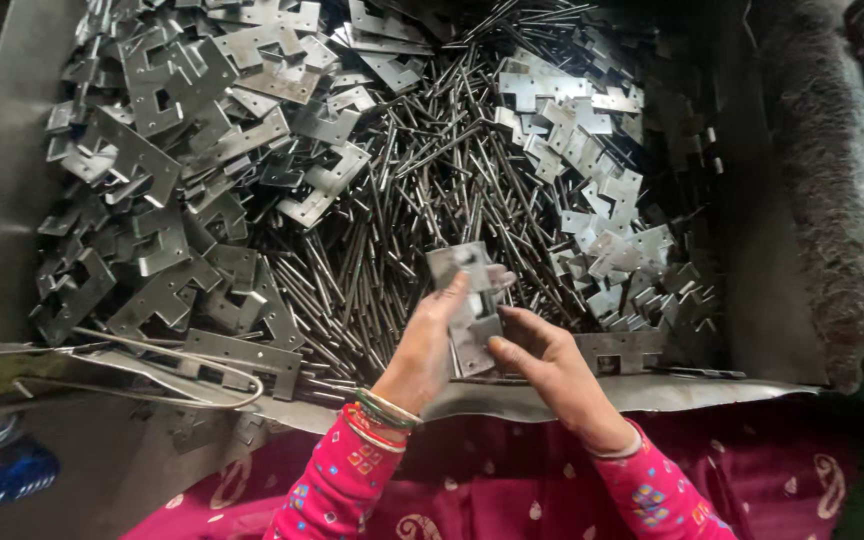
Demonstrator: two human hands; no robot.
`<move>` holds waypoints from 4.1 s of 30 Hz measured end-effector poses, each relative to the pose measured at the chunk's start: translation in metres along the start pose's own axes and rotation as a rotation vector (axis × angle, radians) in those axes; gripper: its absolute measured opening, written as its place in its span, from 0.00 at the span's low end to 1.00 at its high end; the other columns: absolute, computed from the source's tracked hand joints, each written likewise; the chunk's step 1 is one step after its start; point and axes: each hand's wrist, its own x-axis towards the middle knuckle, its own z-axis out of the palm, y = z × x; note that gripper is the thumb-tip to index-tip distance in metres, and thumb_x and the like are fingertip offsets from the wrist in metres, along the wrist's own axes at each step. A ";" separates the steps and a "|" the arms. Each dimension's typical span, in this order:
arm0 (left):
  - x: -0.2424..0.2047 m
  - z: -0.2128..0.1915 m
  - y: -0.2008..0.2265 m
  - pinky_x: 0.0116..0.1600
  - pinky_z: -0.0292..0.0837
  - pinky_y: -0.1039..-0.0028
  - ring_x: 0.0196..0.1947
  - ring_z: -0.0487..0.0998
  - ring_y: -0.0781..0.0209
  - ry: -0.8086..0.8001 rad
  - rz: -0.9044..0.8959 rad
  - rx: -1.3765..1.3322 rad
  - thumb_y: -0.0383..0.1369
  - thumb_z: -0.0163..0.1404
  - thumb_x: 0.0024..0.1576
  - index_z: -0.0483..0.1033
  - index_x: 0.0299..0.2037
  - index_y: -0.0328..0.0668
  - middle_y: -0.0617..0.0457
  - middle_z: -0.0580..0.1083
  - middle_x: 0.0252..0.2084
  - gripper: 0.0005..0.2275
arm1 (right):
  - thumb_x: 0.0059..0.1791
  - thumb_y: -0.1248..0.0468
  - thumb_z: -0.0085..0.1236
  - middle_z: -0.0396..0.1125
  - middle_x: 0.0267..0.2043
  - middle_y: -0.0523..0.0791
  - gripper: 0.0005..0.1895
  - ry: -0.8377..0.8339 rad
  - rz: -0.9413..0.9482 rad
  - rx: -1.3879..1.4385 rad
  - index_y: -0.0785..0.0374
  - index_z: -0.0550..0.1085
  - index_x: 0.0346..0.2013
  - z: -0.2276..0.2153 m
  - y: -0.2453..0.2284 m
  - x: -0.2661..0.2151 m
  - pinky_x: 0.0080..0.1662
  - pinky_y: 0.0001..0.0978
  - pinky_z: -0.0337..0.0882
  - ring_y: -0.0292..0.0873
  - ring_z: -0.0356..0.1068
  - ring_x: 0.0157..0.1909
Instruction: The person is sorting metal parts from a large bin. They pick up metal pieces and rods, separating them into different piles.
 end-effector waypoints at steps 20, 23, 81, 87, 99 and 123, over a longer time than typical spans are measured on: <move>0.033 -0.117 0.116 0.46 0.72 0.61 0.43 0.76 0.49 0.882 0.962 2.266 0.32 0.53 0.60 0.79 0.35 0.47 0.52 0.77 0.36 0.03 | 0.46 0.66 0.60 0.72 0.40 0.40 0.15 0.426 0.066 -0.089 0.68 0.78 0.47 -0.065 -0.008 -0.001 0.41 0.24 0.69 0.31 0.67 0.39; 0.010 -0.116 0.131 0.46 0.75 0.57 0.42 0.81 0.43 0.825 0.899 1.731 0.31 0.51 0.65 0.83 0.48 0.39 0.42 0.79 0.41 0.09 | 0.48 0.68 0.57 0.69 0.36 0.41 0.10 0.693 -0.066 -0.101 0.70 0.76 0.42 -0.148 -0.016 0.005 0.39 0.25 0.66 0.33 0.64 0.36; 0.004 -0.051 -0.044 0.46 0.74 0.57 0.43 0.76 0.44 -0.094 0.369 1.968 0.24 0.53 0.46 0.74 0.38 0.37 0.45 0.74 0.38 0.10 | 0.51 0.62 0.57 0.72 0.38 0.52 0.11 0.392 -0.173 -0.858 0.64 0.74 0.44 -0.077 0.015 -0.003 0.38 0.42 0.73 0.54 0.74 0.37; 0.003 -0.050 -0.032 0.45 0.73 0.55 0.42 0.75 0.40 -0.161 0.391 1.869 0.26 0.57 0.41 0.73 0.38 0.33 0.42 0.73 0.37 0.14 | 0.48 0.62 0.59 0.71 0.35 0.52 0.12 0.153 -0.110 -1.086 0.64 0.71 0.43 -0.077 0.034 0.003 0.40 0.48 0.71 0.58 0.72 0.40; 0.005 -0.037 -0.050 0.40 0.73 0.60 0.41 0.76 0.47 -0.156 0.651 2.000 0.23 0.54 0.43 0.76 0.36 0.39 0.47 0.74 0.37 0.10 | 0.48 0.63 0.60 0.71 0.35 0.53 0.11 0.192 -0.104 -1.005 0.62 0.72 0.42 -0.077 0.037 0.002 0.40 0.48 0.70 0.59 0.71 0.39; 0.006 -0.035 -0.061 0.44 0.75 0.58 0.41 0.79 0.45 -0.087 0.466 1.961 0.25 0.55 0.48 0.77 0.36 0.39 0.46 0.76 0.39 0.07 | 0.48 0.60 0.61 0.72 0.33 0.53 0.10 0.260 -0.080 -0.902 0.61 0.76 0.40 -0.077 0.032 -0.002 0.38 0.45 0.70 0.57 0.73 0.37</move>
